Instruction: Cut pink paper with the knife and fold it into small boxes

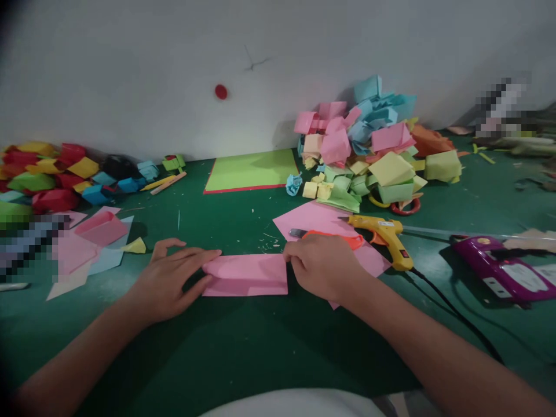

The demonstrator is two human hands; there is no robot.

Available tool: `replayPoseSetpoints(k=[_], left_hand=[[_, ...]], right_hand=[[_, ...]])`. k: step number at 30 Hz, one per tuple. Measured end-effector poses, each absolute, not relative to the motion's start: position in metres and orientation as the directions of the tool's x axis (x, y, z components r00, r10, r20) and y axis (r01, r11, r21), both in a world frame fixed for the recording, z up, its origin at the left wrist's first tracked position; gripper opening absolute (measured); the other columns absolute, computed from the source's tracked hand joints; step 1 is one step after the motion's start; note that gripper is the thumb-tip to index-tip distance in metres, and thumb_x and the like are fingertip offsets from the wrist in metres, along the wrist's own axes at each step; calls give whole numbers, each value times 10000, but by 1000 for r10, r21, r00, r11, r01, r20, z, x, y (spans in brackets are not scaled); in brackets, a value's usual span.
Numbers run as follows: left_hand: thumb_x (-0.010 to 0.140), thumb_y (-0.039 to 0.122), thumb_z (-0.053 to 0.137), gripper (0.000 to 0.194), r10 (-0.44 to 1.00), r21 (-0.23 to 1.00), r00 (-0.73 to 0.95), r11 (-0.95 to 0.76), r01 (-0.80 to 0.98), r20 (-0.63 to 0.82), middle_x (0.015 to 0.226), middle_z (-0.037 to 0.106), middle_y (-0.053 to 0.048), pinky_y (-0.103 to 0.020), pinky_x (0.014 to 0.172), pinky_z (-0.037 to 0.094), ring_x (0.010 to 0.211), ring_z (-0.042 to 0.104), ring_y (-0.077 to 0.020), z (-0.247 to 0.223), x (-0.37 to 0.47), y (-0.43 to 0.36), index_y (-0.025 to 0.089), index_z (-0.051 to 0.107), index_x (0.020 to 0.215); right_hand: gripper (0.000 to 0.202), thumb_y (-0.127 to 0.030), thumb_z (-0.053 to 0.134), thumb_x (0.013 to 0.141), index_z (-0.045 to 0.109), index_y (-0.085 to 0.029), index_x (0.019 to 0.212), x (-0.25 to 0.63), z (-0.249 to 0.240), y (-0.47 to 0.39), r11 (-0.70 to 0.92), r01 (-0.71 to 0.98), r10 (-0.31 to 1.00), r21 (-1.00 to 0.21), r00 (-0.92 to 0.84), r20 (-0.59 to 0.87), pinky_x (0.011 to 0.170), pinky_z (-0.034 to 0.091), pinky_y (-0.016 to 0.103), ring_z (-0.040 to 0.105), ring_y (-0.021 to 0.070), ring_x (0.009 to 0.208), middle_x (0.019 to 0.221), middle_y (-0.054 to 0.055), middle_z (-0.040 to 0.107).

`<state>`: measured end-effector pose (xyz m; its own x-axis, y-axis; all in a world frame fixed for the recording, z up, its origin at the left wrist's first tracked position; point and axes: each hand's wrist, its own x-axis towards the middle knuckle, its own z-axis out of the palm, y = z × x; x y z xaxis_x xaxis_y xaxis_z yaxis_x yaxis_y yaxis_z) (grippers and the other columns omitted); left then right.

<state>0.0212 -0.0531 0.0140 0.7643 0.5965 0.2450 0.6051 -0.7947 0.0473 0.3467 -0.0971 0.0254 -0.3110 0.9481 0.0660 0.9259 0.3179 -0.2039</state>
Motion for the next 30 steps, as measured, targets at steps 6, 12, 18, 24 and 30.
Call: replayPoseSetpoints(k=[6,12,18,24,30], left_hand=[[994,248,432,359,727,210,596,-676,706,341,994,770,-39,-436,963,416,957,680,-231,6,24,-55,228,540,1335],[942,274,499,518,852,401,425,-520,754,306,897,755,-4,-384,879,503,948,690,-223,4,29,-54,221,411,1450],[964,255,514,519,752,331,461,-635,698,472,822,706,15,-328,832,509,823,682,-180,0,27,-55,237,410,1471],[1027,204,463,458,619,128,604,-744,656,501,851,710,15,-320,828,465,763,610,-156,-3,22,-50,286,456,1478],[1049,194,381,427,585,130,688,-794,594,430,951,720,-22,-335,831,427,831,619,-159,0,20,-48,291,554,1427]], right_hand=[[191,-134,455,877,629,-207,895,349,28,-108,548,729,826,-410,-397,399,607,374,272,604,153,628,798,19,712],[166,-138,456,919,581,-218,995,345,28,-115,750,518,660,-411,-625,418,665,374,282,602,162,742,867,19,695],[108,-225,479,973,554,-216,1050,341,24,-117,709,564,701,-424,-631,331,631,361,284,576,157,700,828,10,660],[234,-233,502,977,521,-194,1206,337,13,-116,640,605,766,-472,-464,444,566,386,255,576,141,613,754,-12,649],[171,-189,489,994,638,-237,1064,335,6,-113,690,630,712,-357,-503,489,656,442,290,685,168,772,933,9,759]])
